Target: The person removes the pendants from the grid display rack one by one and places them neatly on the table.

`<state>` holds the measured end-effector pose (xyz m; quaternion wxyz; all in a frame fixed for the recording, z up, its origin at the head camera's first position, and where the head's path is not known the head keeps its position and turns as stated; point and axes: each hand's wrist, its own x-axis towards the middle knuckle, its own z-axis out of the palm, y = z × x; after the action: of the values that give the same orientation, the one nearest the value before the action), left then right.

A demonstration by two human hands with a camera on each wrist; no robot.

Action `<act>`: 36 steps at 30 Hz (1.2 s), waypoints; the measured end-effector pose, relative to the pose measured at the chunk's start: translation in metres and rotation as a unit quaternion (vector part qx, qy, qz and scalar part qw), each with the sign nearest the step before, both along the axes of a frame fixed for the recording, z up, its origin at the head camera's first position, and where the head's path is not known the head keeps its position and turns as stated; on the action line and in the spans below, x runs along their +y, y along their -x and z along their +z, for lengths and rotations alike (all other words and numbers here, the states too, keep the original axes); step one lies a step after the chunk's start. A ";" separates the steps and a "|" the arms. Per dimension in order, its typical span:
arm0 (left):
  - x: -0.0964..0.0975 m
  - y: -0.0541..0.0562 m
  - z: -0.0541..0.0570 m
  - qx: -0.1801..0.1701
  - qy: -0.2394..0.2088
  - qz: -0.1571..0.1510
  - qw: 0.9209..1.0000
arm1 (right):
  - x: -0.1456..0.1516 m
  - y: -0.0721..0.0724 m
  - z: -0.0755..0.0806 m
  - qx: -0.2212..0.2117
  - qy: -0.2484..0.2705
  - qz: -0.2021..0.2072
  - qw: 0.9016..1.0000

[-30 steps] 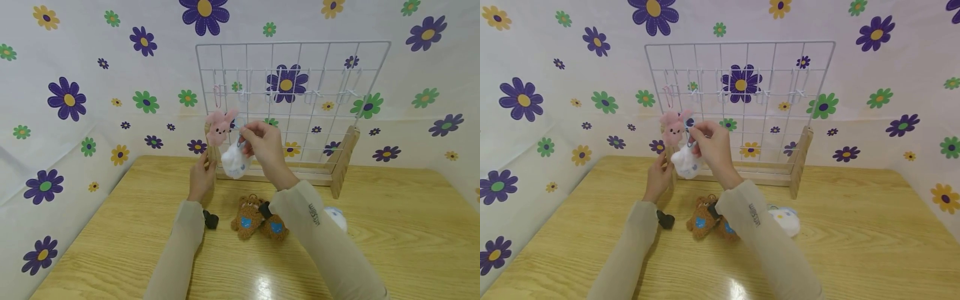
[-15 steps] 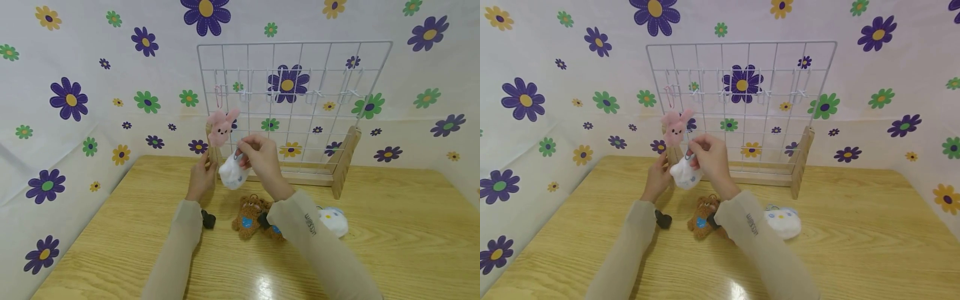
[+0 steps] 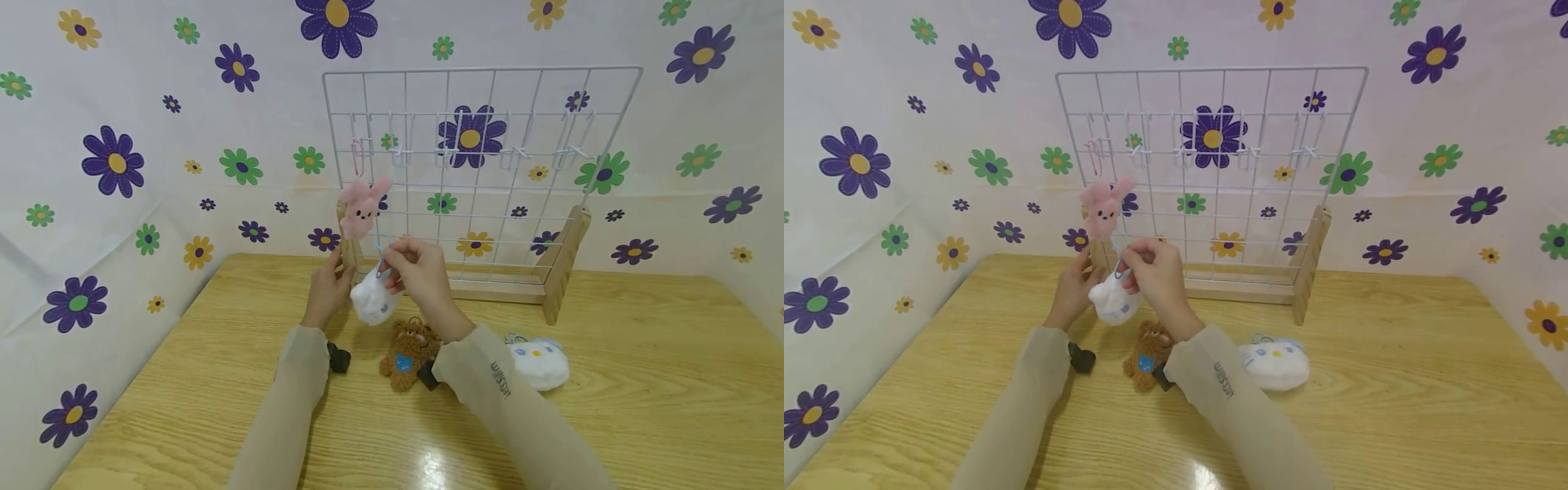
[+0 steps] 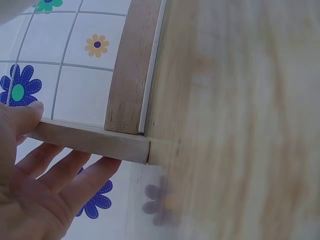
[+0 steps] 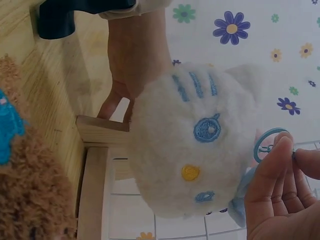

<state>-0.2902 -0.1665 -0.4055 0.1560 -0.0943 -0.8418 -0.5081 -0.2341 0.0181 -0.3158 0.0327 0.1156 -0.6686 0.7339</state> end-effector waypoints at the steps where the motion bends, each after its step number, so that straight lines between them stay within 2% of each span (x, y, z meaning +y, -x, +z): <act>1: 0.000 0.000 0.000 0.000 0.000 0.001 1.000 | 0.000 0.000 -0.001 0.000 -0.001 -0.001 1.000; 7: 0.001 0.001 -0.001 0.000 -0.006 0.001 1.000 | 0.003 -0.001 -0.009 -0.012 -0.006 -0.006 1.000; 13: 0.000 0.002 -0.003 0.019 0.000 0.000 1.000 | 0.004 -0.002 -0.019 -0.024 -0.012 -0.007 1.000; 19: 0.000 0.002 -0.003 0.032 0.000 -0.004 0.999 | 0.001 -0.005 -0.029 -0.034 -0.002 0.019 0.999; 25: 0.001 0.000 -0.001 0.026 0.003 -0.020 0.999 | -0.005 -0.011 -0.035 -0.075 0.007 0.042 0.996; 31: 0.000 0.001 -0.001 0.039 0.019 -0.016 0.999 | -0.010 -0.021 -0.041 -0.128 0.040 0.086 0.987; 36: -0.001 0.001 -0.002 0.047 0.015 -0.015 0.999 | -0.012 -0.026 -0.046 -0.191 0.102 0.121 0.969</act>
<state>-0.2913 -0.1680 -0.4077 0.1858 -0.1332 -0.8393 -0.4932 -0.2079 0.0060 -0.3615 -0.1733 0.0493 -0.5648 0.8053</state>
